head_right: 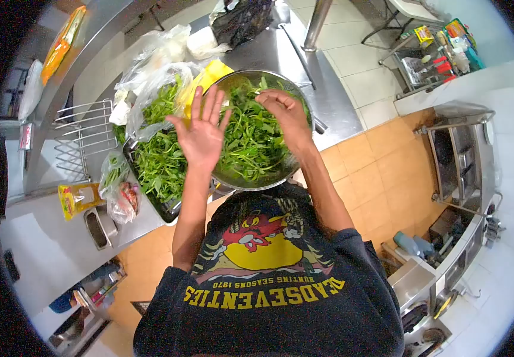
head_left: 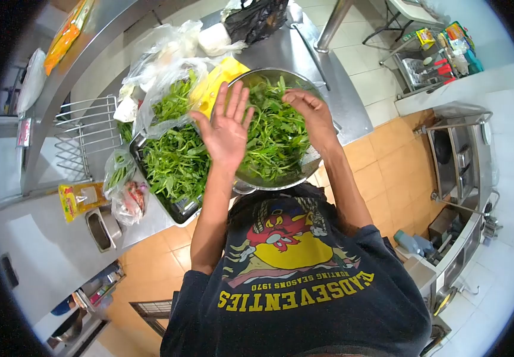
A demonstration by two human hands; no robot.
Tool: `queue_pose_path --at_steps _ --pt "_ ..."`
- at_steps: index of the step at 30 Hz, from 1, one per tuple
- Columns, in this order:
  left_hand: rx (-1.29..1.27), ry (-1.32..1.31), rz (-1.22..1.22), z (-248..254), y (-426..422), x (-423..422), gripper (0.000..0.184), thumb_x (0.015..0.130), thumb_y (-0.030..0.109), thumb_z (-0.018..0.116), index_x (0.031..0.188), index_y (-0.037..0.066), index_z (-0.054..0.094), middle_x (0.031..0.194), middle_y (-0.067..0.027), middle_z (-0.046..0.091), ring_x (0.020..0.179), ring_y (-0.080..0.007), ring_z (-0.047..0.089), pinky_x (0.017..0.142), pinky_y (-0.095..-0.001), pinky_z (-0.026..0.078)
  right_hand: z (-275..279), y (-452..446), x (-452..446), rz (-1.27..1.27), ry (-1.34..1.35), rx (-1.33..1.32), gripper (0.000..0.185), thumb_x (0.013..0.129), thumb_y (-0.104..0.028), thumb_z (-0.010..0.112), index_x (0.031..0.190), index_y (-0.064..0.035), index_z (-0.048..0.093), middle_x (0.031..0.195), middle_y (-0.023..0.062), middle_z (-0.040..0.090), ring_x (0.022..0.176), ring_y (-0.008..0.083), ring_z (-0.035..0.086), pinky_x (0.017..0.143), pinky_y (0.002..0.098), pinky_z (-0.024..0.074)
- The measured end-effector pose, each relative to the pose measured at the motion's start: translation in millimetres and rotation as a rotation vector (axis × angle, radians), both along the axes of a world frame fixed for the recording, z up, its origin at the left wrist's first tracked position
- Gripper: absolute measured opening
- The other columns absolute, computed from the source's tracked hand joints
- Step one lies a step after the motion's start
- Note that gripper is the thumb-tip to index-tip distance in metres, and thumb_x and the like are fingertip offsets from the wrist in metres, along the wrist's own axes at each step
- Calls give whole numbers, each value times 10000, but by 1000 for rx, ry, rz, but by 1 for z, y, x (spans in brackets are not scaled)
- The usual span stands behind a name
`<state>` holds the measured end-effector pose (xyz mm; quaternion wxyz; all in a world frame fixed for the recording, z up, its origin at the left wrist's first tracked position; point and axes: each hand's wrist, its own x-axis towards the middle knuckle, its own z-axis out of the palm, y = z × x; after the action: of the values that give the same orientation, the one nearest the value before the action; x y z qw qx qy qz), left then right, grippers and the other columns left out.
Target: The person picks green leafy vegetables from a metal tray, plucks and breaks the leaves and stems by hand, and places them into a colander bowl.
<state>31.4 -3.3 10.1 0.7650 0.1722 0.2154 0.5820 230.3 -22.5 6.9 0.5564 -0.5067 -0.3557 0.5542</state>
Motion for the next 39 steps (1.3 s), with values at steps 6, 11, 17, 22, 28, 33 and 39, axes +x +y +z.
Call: queue_pose_path --at_steps 6,11,17,22,28,33,39 --pt "0 73 7 -2 -10 -10 876 896 750 338 1502 118 341 1560 -111 344 1460 -267 278 1196 -452 174 -12 4 60 -154 -96 25 206 891 -189 650 1019 -39 710 987 29 673 979 134 562 918 296 412" --pt "1 133 -8 -11 -14 -14 817 935 701 337 1496 109 337 1553 -118 349 1449 -271 298 1185 -439 218 -25 10 96 -408 -852 126 238 813 -238 732 895 -22 675 1064 134 648 1021 272 556 924 387 431" --pt "86 333 -20 -16 -15 -19 734 978 632 348 1462 81 379 1522 -142 388 1415 -271 362 1169 -408 267 -83 5 144 -390 -1536 -166 496 756 -176 736 1225 -64 620 1367 228 494 1251 418 460 1046 459 394" --pt "145 951 5 -19 -12 -24 406 1026 349 518 1309 62 567 1189 -68 653 1064 -152 607 956 -305 446 -66 3 125 -318 -1229 201 484 793 -165 729 1257 -80 619 1344 221 512 1260 389 462 1046 444 391" --pt "249 1079 22 -24 -8 -25 277 1002 160 568 1248 40 609 1096 -78 689 937 -126 615 870 -261 478 -23 5 42 -35 -955 406 135 841 -72 668 963 -40 717 902 177 677 888 339 602 838 419 467" --pt "362 1358 -100 -19 -14 -30 273 966 140 607 1236 100 623 1044 -75 713 888 -131 625 795 -261 486 -53 5 18 69 -1127 279 201 837 -38 635 1030 -44 690 939 180 673 905 375 625 796 440 504" --pt "818 1811 -249 -19 -37 -19 312 845 169 719 1151 128 672 1044 -128 683 1018 -285 620 885 -405 427 -40 -4 15 177 -1173 112 253 835 -63 659 1088 -51 668 1031 182 658 966 382 635 837 443 511"
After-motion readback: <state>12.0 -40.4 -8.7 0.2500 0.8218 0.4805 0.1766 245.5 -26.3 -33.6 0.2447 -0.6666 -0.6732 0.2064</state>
